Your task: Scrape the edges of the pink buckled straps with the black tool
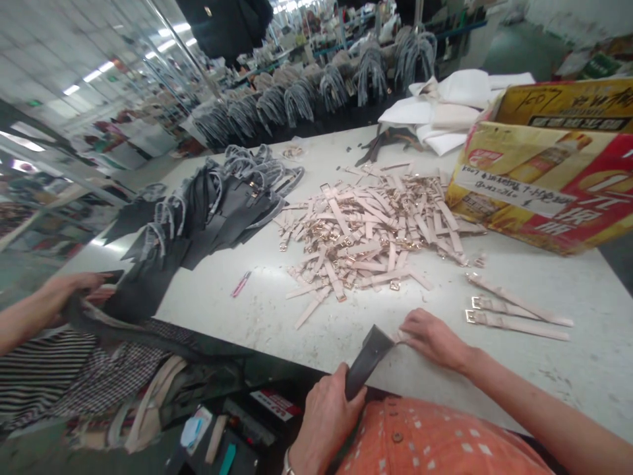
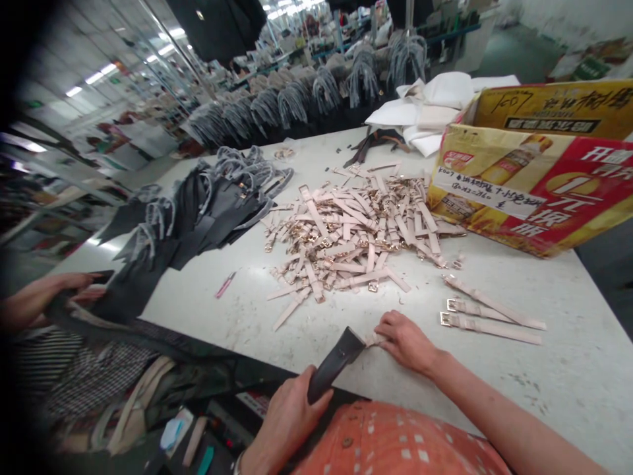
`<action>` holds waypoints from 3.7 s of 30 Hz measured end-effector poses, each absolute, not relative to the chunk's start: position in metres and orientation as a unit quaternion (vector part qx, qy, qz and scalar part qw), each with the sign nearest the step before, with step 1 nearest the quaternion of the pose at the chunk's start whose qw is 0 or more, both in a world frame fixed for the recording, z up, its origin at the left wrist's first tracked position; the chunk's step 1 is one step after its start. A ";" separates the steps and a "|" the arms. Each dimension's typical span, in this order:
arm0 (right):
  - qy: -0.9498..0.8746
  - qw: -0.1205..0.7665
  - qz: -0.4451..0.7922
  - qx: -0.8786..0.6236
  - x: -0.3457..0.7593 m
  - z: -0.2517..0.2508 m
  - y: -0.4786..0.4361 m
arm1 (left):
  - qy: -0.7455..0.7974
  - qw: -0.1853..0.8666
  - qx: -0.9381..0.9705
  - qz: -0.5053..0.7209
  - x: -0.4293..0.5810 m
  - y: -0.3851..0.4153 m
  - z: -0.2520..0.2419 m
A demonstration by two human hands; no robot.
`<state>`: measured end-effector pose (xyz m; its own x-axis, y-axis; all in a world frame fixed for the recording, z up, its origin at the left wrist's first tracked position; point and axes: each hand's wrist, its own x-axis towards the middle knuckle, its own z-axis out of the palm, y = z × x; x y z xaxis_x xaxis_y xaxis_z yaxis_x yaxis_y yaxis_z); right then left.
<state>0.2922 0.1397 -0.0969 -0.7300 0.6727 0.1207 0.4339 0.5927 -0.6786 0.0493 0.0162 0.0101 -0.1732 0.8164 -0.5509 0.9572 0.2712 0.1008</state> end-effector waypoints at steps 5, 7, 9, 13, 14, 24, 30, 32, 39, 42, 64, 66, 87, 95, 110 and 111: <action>-0.852 0.213 0.332 -0.346 0.286 -0.106 0.124 | 0.734 0.274 0.603 -0.147 0.047 0.019 0.007; -0.853 0.212 0.322 -0.352 0.283 -0.109 0.125 | 0.727 0.283 0.608 -0.151 0.046 0.023 0.008; -0.853 0.216 0.314 -0.356 0.280 -0.111 0.126 | 0.722 0.286 0.612 -0.150 0.045 0.025 0.008; -0.847 0.244 0.310 -0.357 0.279 -0.112 0.125 | 0.732 0.278 0.601 -0.160 0.038 0.023 0.009; -0.846 0.248 0.312 -0.354 0.279 -0.111 0.125 | 0.734 0.278 0.597 -0.166 0.037 0.023 0.009; -0.846 0.231 0.327 -0.353 0.281 -0.105 0.125 | 0.738 0.289 0.594 -0.138 0.038 0.033 0.002; -0.837 0.252 0.332 -0.354 0.281 -0.107 0.123 | 0.743 0.295 0.581 -0.153 0.032 0.028 0.004; -0.836 0.254 0.335 -0.352 0.280 -0.107 0.123 | 0.737 0.301 0.584 -0.161 0.035 0.028 0.005; -0.837 0.250 0.332 -0.356 0.281 -0.108 0.124 | 0.754 0.282 0.578 -0.133 0.052 0.038 -0.005; -0.838 0.250 0.326 -0.359 0.280 -0.110 0.123 | 0.753 0.284 0.581 -0.126 0.053 0.042 -0.008; -0.843 0.211 0.300 -0.395 0.262 -0.123 0.121 | 0.745 0.278 0.592 -0.128 0.044 0.040 -0.011; -0.841 0.217 0.305 -0.391 0.262 -0.125 0.122 | 0.742 0.277 0.594 -0.144 0.041 0.038 -0.003; -0.654 0.337 0.439 -0.515 0.257 -0.123 0.125 | 0.642 0.216 0.703 -0.216 0.060 0.059 0.034; -0.623 0.369 0.468 -0.507 0.260 -0.114 0.125 | 0.626 0.214 0.719 -0.215 0.079 0.075 0.030; -0.627 0.378 0.473 -0.490 0.262 -0.122 0.129 | 0.612 0.219 0.727 -0.221 0.076 0.070 0.024; -0.627 0.385 0.469 -0.488 0.262 -0.123 0.129 | 0.614 0.224 0.724 -0.221 0.077 0.070 0.023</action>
<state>0.2621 0.1290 -0.1227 -0.2265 0.9737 0.0255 0.2507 0.0836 -0.9645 0.0769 0.0704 0.0231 0.1476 0.7894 -0.5959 0.9880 -0.1450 0.0527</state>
